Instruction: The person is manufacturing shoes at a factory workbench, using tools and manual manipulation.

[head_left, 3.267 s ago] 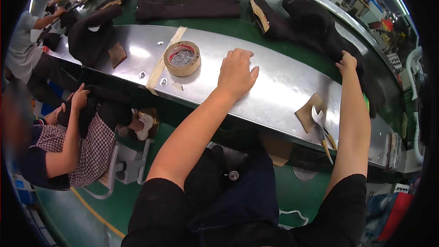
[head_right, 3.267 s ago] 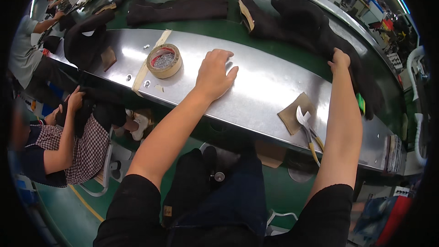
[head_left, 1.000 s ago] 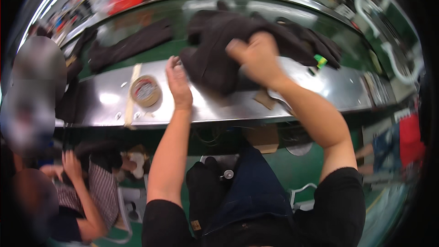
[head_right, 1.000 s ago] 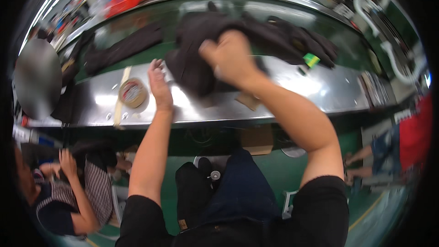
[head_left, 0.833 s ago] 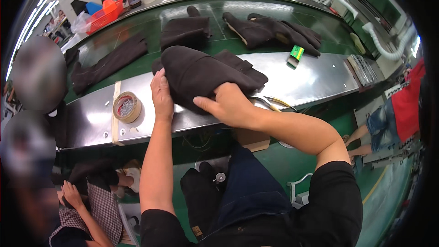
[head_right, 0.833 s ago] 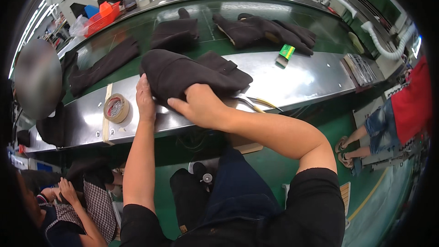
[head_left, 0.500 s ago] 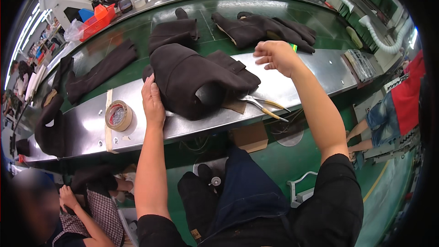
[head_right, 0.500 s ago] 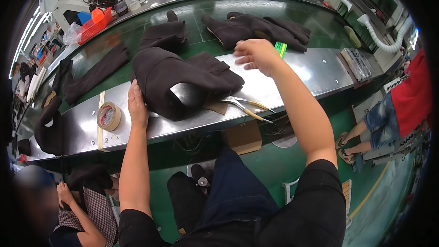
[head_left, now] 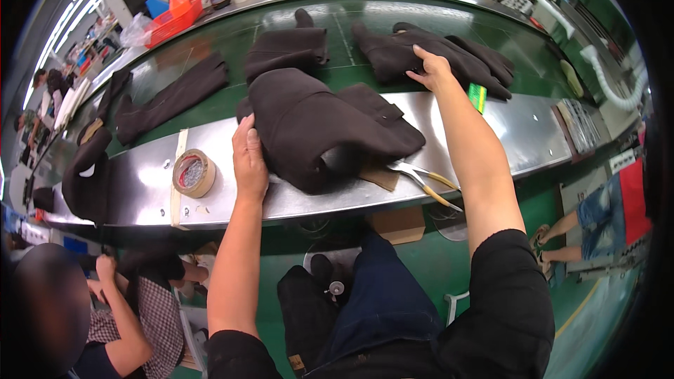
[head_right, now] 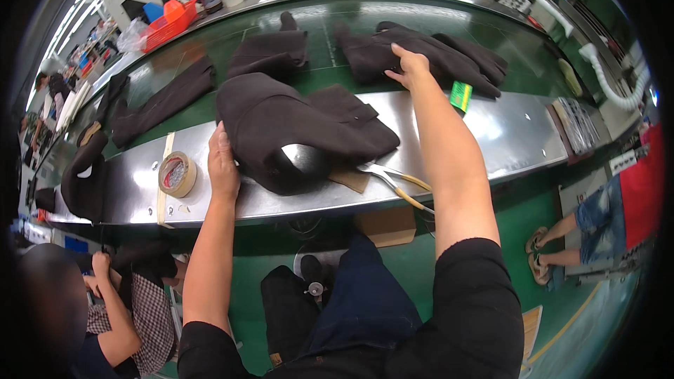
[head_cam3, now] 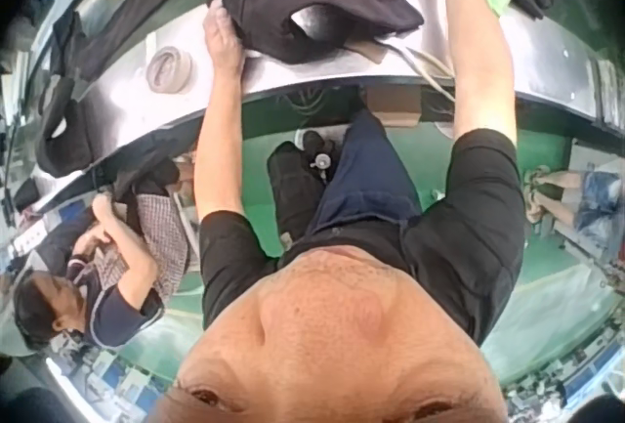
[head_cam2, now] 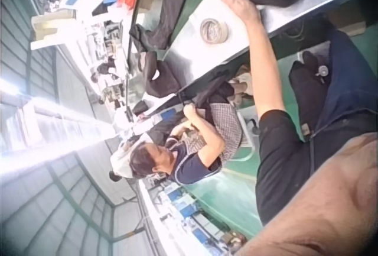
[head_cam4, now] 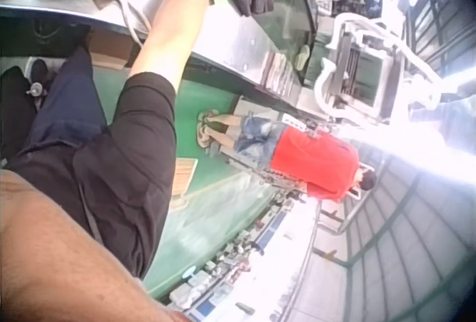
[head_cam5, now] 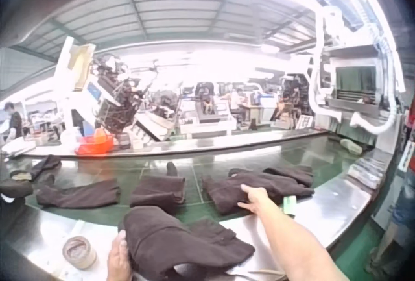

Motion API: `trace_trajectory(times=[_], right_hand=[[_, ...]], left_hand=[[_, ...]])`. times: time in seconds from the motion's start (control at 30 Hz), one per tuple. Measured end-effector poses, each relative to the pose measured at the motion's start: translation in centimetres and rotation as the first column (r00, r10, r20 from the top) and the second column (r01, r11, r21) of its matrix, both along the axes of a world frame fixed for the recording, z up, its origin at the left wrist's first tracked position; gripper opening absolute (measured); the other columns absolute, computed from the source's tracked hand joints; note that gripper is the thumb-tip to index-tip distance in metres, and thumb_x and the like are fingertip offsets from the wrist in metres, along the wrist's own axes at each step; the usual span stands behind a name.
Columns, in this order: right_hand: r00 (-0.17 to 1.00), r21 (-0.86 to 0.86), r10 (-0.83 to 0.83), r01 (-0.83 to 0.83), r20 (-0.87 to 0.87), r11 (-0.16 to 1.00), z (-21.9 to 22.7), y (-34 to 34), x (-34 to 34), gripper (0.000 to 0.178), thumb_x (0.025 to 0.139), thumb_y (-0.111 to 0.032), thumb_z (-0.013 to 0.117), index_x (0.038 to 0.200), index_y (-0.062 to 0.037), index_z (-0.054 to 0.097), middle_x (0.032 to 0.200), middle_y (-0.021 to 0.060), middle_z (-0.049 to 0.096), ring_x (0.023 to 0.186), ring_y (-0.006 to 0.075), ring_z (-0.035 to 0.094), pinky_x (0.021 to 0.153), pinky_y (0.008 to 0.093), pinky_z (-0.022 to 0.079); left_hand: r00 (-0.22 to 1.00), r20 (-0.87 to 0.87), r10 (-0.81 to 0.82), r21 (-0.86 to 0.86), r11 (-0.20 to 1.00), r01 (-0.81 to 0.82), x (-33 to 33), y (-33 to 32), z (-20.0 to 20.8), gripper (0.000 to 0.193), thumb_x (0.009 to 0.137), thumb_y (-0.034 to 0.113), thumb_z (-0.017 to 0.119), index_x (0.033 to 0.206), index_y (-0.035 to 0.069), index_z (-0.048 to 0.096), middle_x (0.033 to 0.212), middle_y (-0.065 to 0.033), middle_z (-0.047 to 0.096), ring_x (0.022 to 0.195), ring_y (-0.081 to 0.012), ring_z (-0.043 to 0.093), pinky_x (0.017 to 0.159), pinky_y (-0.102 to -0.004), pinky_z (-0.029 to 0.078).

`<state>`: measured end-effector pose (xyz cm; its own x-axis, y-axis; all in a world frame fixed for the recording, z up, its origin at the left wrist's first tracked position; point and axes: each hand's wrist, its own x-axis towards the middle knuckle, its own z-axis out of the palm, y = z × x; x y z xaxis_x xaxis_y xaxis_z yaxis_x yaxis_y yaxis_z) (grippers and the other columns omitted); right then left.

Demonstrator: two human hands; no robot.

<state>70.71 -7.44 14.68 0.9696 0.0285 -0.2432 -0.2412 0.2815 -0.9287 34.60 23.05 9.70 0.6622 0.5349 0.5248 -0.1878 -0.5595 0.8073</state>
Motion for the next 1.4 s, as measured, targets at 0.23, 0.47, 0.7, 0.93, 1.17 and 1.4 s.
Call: trace_trajectory(times=[0.23, 0.47, 0.7, 0.93, 1.17, 1.4], right_hand=[[0.900, -0.024, -0.204, 0.231, 0.385, 0.973, 4.4, 9.3, 2.6, 0.027, 0.095, -0.015, 0.075, 0.083, 0.0090, 0.069, 0.083, 0.0176, 0.069, 0.074, 0.0259, 0.071, 0.044, 0.0357, 0.055], [0.367, -0.728, 0.677, 0.573, 0.638, 0.376, 8.5, 19.9, -1.8, 0.035, 0.092, -0.029, 0.070, 0.110, 0.0003, 0.076, 0.112, 0.0218, 0.075, 0.105, 0.0416, 0.072, 0.087, 0.0499, 0.056], [0.515, -0.970, 0.823, 0.110, 0.242, 0.216, 4.1, 22.9, -5.1, 0.067, 0.083, -0.047, 0.082, 0.126, 0.0027, 0.069, 0.125, 0.0209, 0.071, 0.122, 0.0336, 0.064, 0.104, 0.0395, 0.047], [0.911, 0.021, -0.002, -0.007, 0.412, 1.000, 4.7, 24.2, -2.1, 0.065, 0.091, -0.049, 0.076, 0.114, 0.0120, 0.072, 0.112, 0.0288, 0.073, 0.102, 0.0401, 0.072, 0.093, 0.0453, 0.056], [0.434, -0.770, 0.885, 0.618, 0.167, -0.157, 4.5, 25.3, -2.6, 0.046, 0.107, -0.022, 0.040, 0.148, -0.0073, 0.057, 0.154, 0.0095, 0.056, 0.156, 0.0333, 0.034, 0.118, 0.0774, 0.024], [0.337, -0.908, 0.940, 0.409, 0.058, -0.091, 3.5, 24.3, -5.8, 0.052, 0.097, -0.011, 0.054, 0.147, -0.0201, 0.062, 0.160, 0.0102, 0.051, 0.148, 0.0347, 0.045, 0.119, 0.0669, 0.031]], left_hand=[[1.000, -0.007, -0.010, 0.117, 0.993, 0.011, -0.1, 0.0, 0.3, 0.047, 0.116, 0.034, 0.037, 0.144, 0.003, 0.060, 0.149, -0.0179, 0.058, 0.147, -0.0373, 0.044, 0.124, -0.0448, 0.031], [0.998, -0.054, 0.012, 0.125, 0.992, -0.005, -0.4, 0.0, 0.7, 0.050, 0.116, 0.035, 0.035, 0.145, 0.001, 0.058, 0.150, -0.0188, 0.057, 0.147, -0.0370, 0.044, 0.124, -0.0447, 0.031], [0.999, -0.041, 0.009, 0.131, 0.991, -0.003, -0.4, -0.1, 0.4, 0.052, 0.116, 0.035, 0.035, 0.145, -0.001, 0.058, 0.149, -0.0194, 0.058, 0.147, -0.0372, 0.045, 0.124, -0.0447, 0.031], [0.999, -0.043, 0.006, 0.155, 0.988, 0.001, -0.3, -0.2, 0.7, 0.051, 0.116, 0.034, 0.035, 0.146, 0.000, 0.057, 0.150, -0.0191, 0.057, 0.146, -0.0379, 0.045, 0.124, -0.0454, 0.031], [0.999, -0.035, 0.005, 0.170, 0.985, 0.001, -0.4, -0.2, 0.8, 0.048, 0.115, 0.033, 0.036, 0.146, 0.003, 0.057, 0.150, -0.0187, 0.057, 0.146, -0.0392, 0.044, 0.124, -0.0460, 0.032], [0.999, -0.049, 0.000, 0.129, 0.992, 0.007, -0.4, -0.1, 0.6, 0.048, 0.116, 0.032, 0.035, 0.146, 0.002, 0.057, 0.150, -0.0180, 0.057, 0.146, -0.0388, 0.044, 0.124, -0.0451, 0.031]])
